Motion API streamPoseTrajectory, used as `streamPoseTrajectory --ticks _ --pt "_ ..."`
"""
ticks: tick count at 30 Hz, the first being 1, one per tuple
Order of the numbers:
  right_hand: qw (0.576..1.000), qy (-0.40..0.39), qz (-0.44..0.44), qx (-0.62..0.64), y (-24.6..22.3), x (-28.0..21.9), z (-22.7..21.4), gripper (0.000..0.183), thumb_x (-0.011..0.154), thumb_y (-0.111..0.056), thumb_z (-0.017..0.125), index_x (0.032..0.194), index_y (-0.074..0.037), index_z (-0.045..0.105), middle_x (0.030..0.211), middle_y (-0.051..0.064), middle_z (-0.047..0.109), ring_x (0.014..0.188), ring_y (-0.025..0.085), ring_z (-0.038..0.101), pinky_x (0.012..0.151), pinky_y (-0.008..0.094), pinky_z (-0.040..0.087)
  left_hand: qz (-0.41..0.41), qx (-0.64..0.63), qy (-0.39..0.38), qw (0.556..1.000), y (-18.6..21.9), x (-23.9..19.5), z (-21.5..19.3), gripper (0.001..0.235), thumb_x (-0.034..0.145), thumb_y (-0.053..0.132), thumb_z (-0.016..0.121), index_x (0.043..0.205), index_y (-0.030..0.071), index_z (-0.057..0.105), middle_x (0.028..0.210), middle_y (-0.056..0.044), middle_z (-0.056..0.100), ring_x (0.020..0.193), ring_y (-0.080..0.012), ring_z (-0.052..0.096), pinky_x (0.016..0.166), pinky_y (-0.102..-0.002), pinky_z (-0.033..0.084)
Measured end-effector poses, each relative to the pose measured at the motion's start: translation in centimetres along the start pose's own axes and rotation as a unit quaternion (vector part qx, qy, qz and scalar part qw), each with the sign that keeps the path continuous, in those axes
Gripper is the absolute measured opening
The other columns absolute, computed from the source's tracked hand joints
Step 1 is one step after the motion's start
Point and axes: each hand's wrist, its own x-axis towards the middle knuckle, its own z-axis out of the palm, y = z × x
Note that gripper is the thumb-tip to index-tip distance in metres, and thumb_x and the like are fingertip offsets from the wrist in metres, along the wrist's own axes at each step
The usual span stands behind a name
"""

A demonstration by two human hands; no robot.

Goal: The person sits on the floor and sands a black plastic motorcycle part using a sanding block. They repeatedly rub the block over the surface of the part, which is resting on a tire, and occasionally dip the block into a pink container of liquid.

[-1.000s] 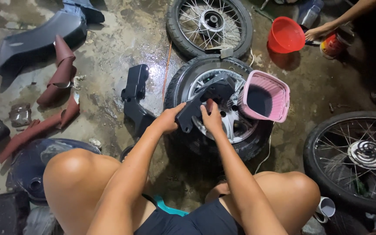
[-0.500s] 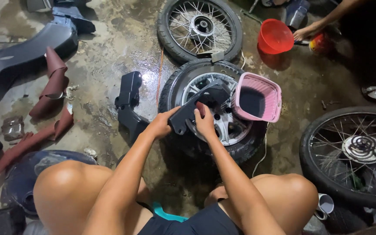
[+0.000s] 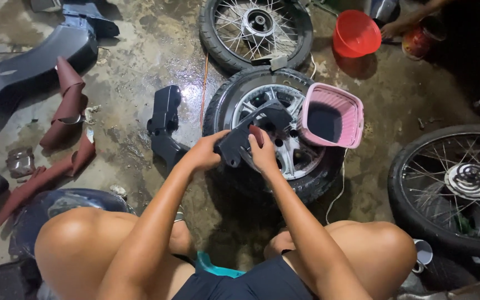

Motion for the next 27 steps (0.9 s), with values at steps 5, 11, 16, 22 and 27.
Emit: streamPoseTrajectory --ticks 5,11,16,22,27 --pt "0.998 -0.02 -0.049 0.019 -0.7 -1.0 0.4 0.041 0.102 -0.031 0.063 0.138 -0.012 0.062 0.132 0.017 0.066 0.129 0.032 0.059 0.108 0.046 0.047 -0.011 -0.022 0.028 0.999 -2.5 1.0 0.0 0.084 0.078 -0.017 0.043 0.156 0.013 0.049 0.141 -0.03 0.06 0.134 -0.0521 0.052 0.11 -0.059 0.046" --pt "0.993 -0.042 -0.074 0.08 -3.4 -3.0 0.7 0.037 0.103 -0.026 0.062 0.136 -0.009 0.064 0.131 0.018 0.067 0.127 0.031 0.06 0.109 0.046 0.046 -0.013 0.002 0.067 0.998 -1.1 -2.3 -0.8 0.083 0.076 -0.015 0.044 0.153 0.013 0.053 0.137 -0.031 0.062 0.131 -0.0534 0.053 0.109 -0.059 0.046" --pt "0.988 -0.051 -0.082 0.123 -6.1 -5.4 1.5 0.04 0.102 -0.024 0.062 0.137 -0.004 0.061 0.132 0.022 0.066 0.128 0.034 0.059 0.11 0.048 0.046 0.02 0.058 0.11 0.992 0.4 -5.4 -2.7 0.077 0.075 -0.011 0.05 0.146 0.016 0.061 0.128 -0.03 0.068 0.121 -0.0524 0.06 0.102 -0.058 0.051" --pt "0.991 -0.046 -0.095 0.079 -6.4 -7.9 2.6 0.041 0.103 -0.031 0.061 0.137 -0.009 0.064 0.131 0.016 0.069 0.126 0.029 0.062 0.107 0.042 0.049 0.025 0.066 0.154 0.985 2.3 -8.4 -4.1 0.073 0.076 -0.013 0.047 0.138 0.018 0.07 0.115 -0.026 0.073 0.109 -0.0481 0.069 0.091 -0.053 0.059" --pt "0.993 -0.072 -0.07 0.06 -8.8 -10.5 1.1 0.042 0.101 -0.034 0.061 0.135 -0.009 0.066 0.126 0.018 0.071 0.122 0.031 0.065 0.103 0.042 0.052 -0.006 0.067 0.145 0.987 4.3 -11.2 -4.6 0.074 0.074 -0.02 0.047 0.135 0.015 0.071 0.108 -0.029 0.075 0.108 -0.0496 0.069 0.091 -0.054 0.058"
